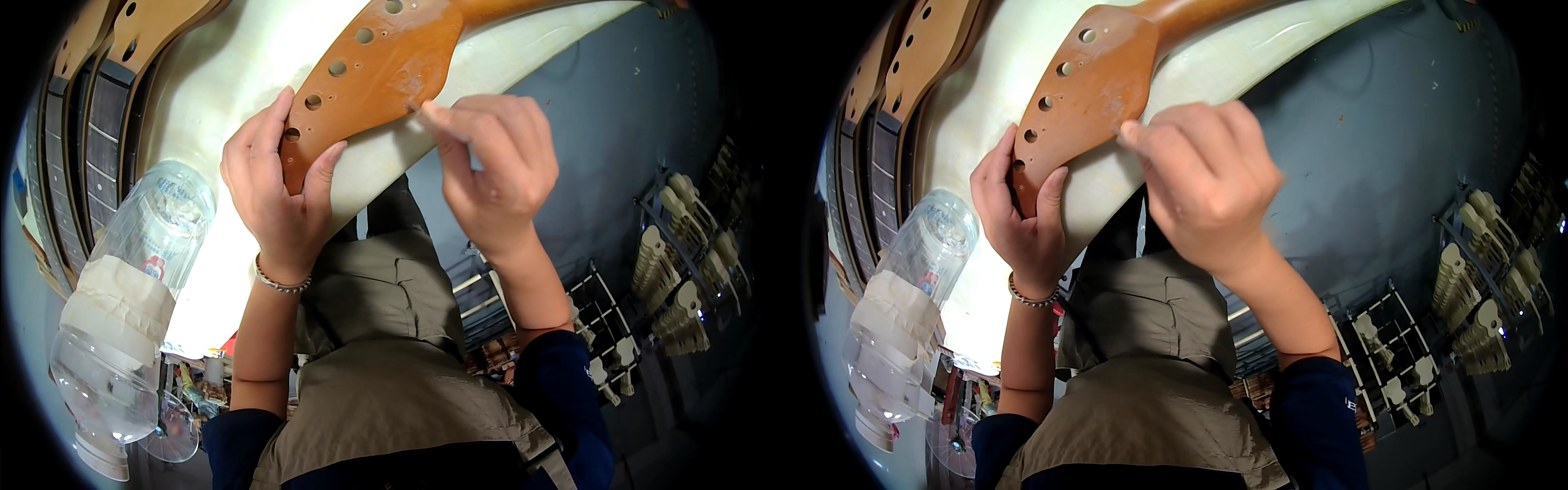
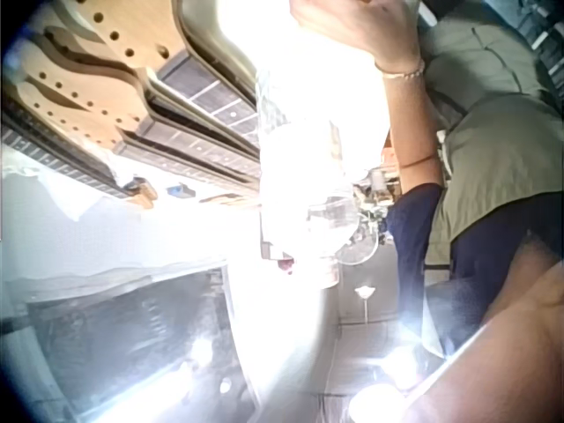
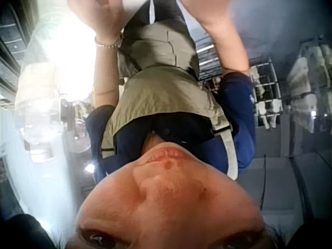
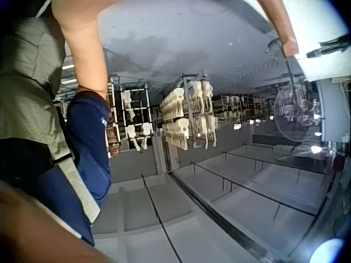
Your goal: The person scrapes residue off the headstock of a guitar neck using a small metal blade. They then pour a liquid from a plastic bottle onto a cloth and wipe the headstock surface. The person repeats the scraping and wiping process on the same area.
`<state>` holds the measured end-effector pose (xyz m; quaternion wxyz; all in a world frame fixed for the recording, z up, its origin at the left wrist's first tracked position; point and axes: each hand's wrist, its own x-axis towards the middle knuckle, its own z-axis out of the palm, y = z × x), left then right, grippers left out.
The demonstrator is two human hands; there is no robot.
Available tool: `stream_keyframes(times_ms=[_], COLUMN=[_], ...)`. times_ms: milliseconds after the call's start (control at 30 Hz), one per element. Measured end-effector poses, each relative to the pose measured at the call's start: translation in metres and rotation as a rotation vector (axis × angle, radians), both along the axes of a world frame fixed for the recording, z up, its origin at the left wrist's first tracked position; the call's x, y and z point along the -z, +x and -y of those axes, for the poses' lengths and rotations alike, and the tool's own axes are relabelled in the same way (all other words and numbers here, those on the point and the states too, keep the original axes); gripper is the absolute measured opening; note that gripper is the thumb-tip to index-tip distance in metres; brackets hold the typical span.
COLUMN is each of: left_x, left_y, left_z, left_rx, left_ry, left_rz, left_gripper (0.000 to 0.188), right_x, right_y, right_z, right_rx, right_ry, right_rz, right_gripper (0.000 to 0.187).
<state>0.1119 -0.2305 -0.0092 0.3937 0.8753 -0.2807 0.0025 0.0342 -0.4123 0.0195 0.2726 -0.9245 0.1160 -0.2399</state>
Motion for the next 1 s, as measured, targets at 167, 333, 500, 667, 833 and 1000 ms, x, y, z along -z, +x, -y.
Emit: stream_keyframes(times_ms=[167,333,500,667,833,1000], left_x=[-0.004,-0.022,-0.047,-0.06,-0.069,-0.063], left_y=[0.001,-0.004,-0.002,-0.003,0.0,0.004], left_z=[0.001,0.004,0.015,0.025,0.015,-0.001], left_rx=[0.0,-0.011,0.148,0.289,0.394,0.355], left_ry=[0.037,0.225,0.076,-0.021,-0.024,0.022], left_rz=[0.056,0.287,0.02,-0.169,-0.27,-0.244], left_gripper=[0.06,0.045,0.041,0.029,0.013,0.01], right_x=[-0.01,-0.032,-0.041,-0.046,-0.049,-0.037], right_y=[-0.011,-0.017,-0.027,-0.035,-0.047,-0.063], right_z=[-0.014,-0.008,-0.01,-0.016,-0.002,0.011], right_rx=[0.154,0.364,0.309,0.159,-0.069,0.054], right_ry=[0.668,1.544,1.62,1.451,0.973,1.154], right_rz=[-0.104,-0.263,-0.258,-0.185,-0.323,-0.297], right_gripper=[0.013,0.014,0.018,0.013,0.008,0.006])
